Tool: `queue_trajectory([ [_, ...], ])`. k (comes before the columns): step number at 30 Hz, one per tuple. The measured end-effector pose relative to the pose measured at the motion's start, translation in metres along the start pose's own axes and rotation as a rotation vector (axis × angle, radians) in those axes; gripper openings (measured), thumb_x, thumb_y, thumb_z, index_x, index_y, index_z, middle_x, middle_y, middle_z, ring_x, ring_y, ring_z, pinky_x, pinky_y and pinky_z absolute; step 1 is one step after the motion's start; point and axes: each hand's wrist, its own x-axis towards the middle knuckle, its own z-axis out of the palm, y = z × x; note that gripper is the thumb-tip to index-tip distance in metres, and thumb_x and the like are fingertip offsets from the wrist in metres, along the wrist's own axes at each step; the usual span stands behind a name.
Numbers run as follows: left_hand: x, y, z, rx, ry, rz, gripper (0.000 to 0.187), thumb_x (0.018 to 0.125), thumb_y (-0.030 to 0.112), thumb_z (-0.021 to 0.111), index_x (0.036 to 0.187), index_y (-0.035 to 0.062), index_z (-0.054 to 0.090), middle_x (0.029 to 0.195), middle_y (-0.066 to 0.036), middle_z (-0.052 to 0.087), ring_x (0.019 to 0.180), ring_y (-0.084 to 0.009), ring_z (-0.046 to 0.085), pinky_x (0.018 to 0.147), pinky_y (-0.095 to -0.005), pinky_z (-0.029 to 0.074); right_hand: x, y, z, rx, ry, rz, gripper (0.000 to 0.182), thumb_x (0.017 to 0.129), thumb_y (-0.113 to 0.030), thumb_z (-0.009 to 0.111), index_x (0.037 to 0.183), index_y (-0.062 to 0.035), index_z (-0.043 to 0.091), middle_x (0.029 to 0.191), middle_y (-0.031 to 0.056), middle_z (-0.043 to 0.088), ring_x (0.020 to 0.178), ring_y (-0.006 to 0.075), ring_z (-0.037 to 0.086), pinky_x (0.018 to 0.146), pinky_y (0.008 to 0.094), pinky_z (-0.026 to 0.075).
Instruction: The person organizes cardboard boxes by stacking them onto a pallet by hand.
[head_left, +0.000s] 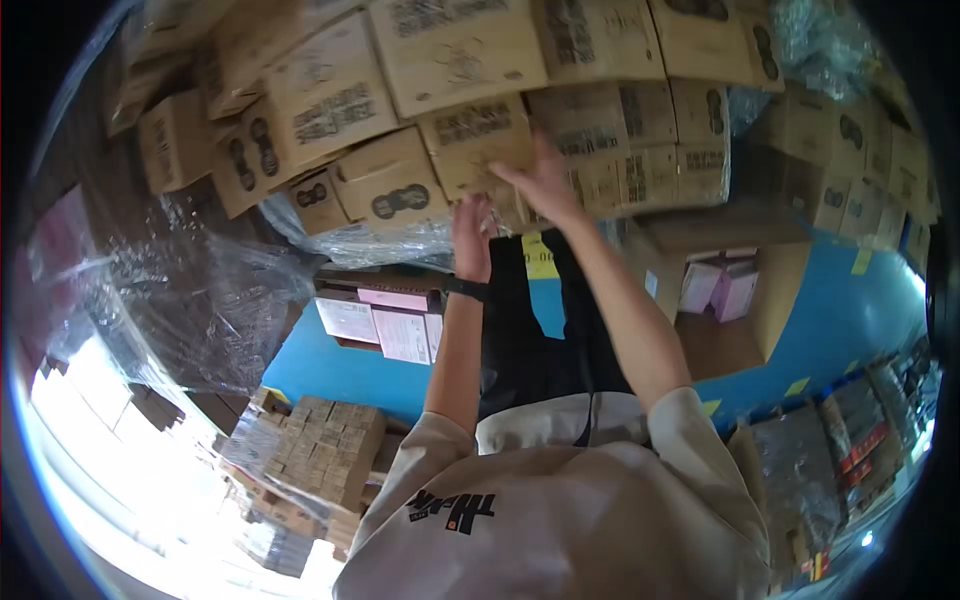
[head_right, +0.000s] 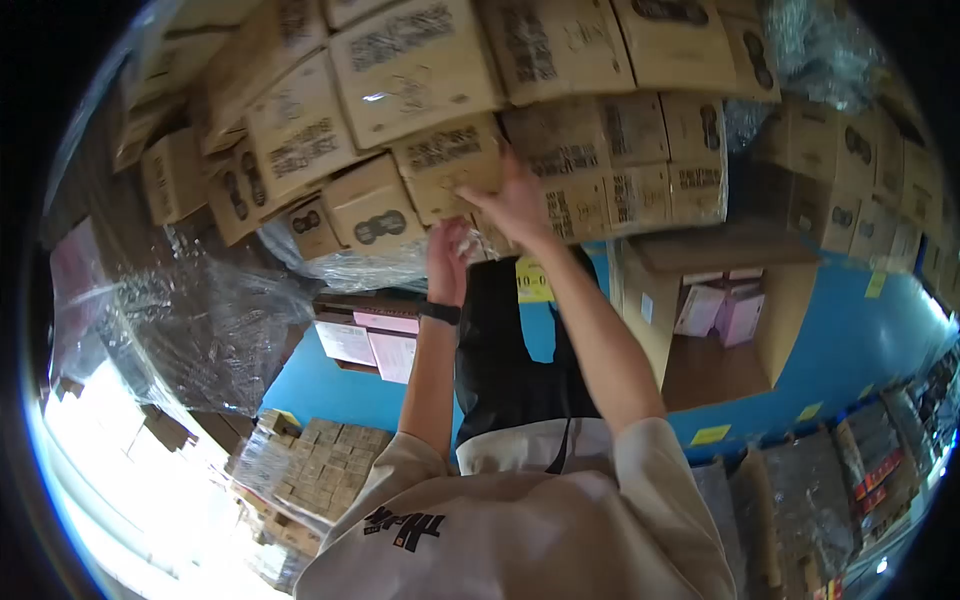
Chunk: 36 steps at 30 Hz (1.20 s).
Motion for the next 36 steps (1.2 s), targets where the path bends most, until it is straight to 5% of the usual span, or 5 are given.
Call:
queue_trajectory([
  [3,0.050,-0.045,0.052,-0.209,0.011,0.052,0.058,0.093,0.048,0.057,0.135,0.0108,0.040,0.131,-0.006,0.050,0.122,-0.0228,0.047,0.098,-0.0433,0.040,0.004,0.018,-0.038,-0.720,0.488,-0.119,0.085,0.076,-0.039,0.076,0.144,-0.0092,0.036,0.136,0.0213,0.046,0.119,0.0428,0.043,0.100,0.0510,0.036],
  [12,0.011,-0.047,0.010,-0.157,0.119,0.175,0.040,0.099,0.031,0.052,0.130,0.0091,0.040,0.127,-0.006,0.050,0.116,-0.0212,0.052,0.096,-0.0398,0.045,-0.058,0.056,-0.004,-0.489,0.444,-0.400,0.075,0.077,-0.018,0.076,0.138,-0.0042,0.036,0.139,0.0222,0.039,0.119,0.0424,0.041,0.100,0.0515,0.034],
  [16,0.004,-0.044,-0.008,-0.052,0.050,0.206,0.040,0.098,0.024,0.055,0.132,0.0084,0.039,0.125,-0.007,0.053,0.115,-0.0208,0.054,0.096,-0.0390,0.045,-0.082,0.055,-0.002,-0.280,0.391,-0.275,0.073,0.077,-0.013,0.077,0.135,-0.0045,0.033,0.120,0.0138,0.040,0.114,0.0266,0.047,0.096,0.0428,0.040],
  [28,-0.016,-0.046,-0.006,0.227,-0.125,0.007,0.042,0.099,0.031,0.053,0.132,0.0063,0.046,0.116,-0.009,0.059,0.105,-0.0149,0.058,0.083,-0.0299,0.050,-0.128,0.041,-0.090,0.175,0.436,0.022,0.079,0.078,-0.015,0.074,0.141,0.0003,0.029,0.129,0.0136,0.045,0.120,0.0228,0.047,0.099,0.0380,0.042],
  [36,-0.002,-0.075,-0.062,0.054,0.360,0.284,0.046,0.094,0.016,0.060,0.134,0.0052,0.040,0.105,-0.003,0.058,0.088,-0.0083,0.052,0.073,-0.0222,0.042,-0.170,0.041,-0.148,-0.066,0.343,0.107,0.062,0.085,-0.016,0.065,0.137,0.0030,0.038,0.134,0.0135,0.045,0.126,0.0220,0.042,0.107,0.0348,0.030],
])
